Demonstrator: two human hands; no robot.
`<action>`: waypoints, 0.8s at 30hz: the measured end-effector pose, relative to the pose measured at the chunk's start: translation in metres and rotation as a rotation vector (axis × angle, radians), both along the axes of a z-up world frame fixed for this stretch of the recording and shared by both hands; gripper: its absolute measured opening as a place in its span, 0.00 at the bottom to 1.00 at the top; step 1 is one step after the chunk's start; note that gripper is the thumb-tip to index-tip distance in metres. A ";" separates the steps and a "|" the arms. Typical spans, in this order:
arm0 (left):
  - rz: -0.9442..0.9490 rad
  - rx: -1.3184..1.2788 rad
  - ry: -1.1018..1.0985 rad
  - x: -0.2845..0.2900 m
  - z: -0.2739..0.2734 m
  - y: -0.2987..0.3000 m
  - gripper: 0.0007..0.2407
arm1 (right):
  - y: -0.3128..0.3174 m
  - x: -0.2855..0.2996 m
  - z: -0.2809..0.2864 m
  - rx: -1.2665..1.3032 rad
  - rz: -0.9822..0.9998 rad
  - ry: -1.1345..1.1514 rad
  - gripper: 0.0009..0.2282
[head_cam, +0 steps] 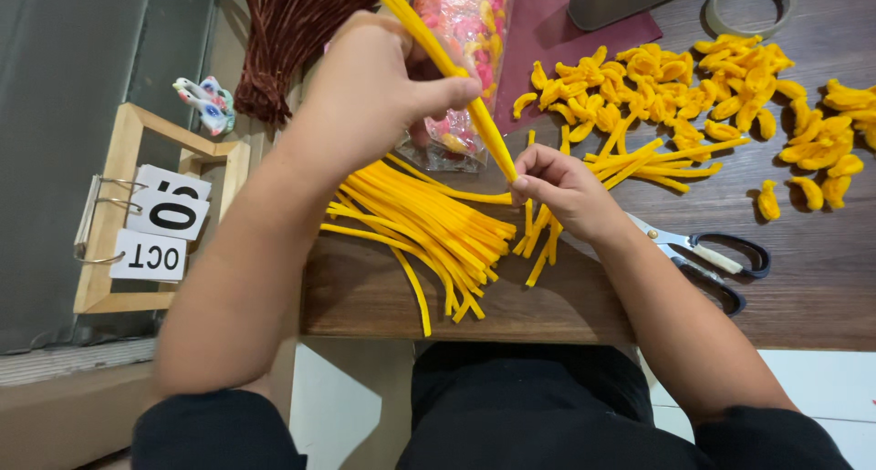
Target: The person cuts a yellow pipe cleaner using scissors and then twists the ends of another pipe cleaner together to form a loop.
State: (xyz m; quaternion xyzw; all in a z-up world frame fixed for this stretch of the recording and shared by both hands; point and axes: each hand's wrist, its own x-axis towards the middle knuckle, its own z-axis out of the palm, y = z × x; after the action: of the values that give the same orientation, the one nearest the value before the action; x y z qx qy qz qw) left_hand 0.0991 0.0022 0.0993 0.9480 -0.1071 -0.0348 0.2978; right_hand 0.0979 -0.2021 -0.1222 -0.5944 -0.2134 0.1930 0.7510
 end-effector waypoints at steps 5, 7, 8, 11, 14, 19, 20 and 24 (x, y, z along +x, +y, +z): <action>-0.034 0.037 -0.007 0.004 0.015 -0.003 0.10 | -0.001 0.000 -0.004 0.071 0.015 0.023 0.04; -0.037 0.074 -0.013 0.004 0.020 -0.005 0.10 | -0.001 0.001 -0.006 0.098 0.023 0.038 0.04; -0.005 0.154 0.001 0.005 0.023 -0.006 0.12 | -0.001 0.001 -0.006 0.119 0.039 0.043 0.04; 0.006 0.204 0.029 0.005 0.027 -0.008 0.13 | -0.002 0.001 -0.007 0.153 0.075 0.049 0.05; 0.024 0.179 0.088 0.004 0.032 -0.013 0.11 | -0.002 0.002 -0.010 0.197 0.132 0.049 0.05; 0.044 0.160 0.153 0.000 0.038 -0.016 0.10 | -0.006 0.001 -0.004 0.234 0.210 0.067 0.06; 0.035 0.181 0.148 0.000 0.037 -0.016 0.09 | -0.006 0.000 -0.003 0.238 0.248 0.084 0.06; -0.036 0.188 0.104 0.000 0.030 -0.012 0.10 | -0.007 -0.001 0.000 0.182 0.334 0.104 0.05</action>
State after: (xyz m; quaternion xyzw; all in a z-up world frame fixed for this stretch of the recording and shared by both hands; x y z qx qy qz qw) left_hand 0.0992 -0.0094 0.1295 0.9665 -0.1050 -0.0992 0.2121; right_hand 0.0974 -0.2089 -0.1220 -0.4696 -0.2863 0.3251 0.7693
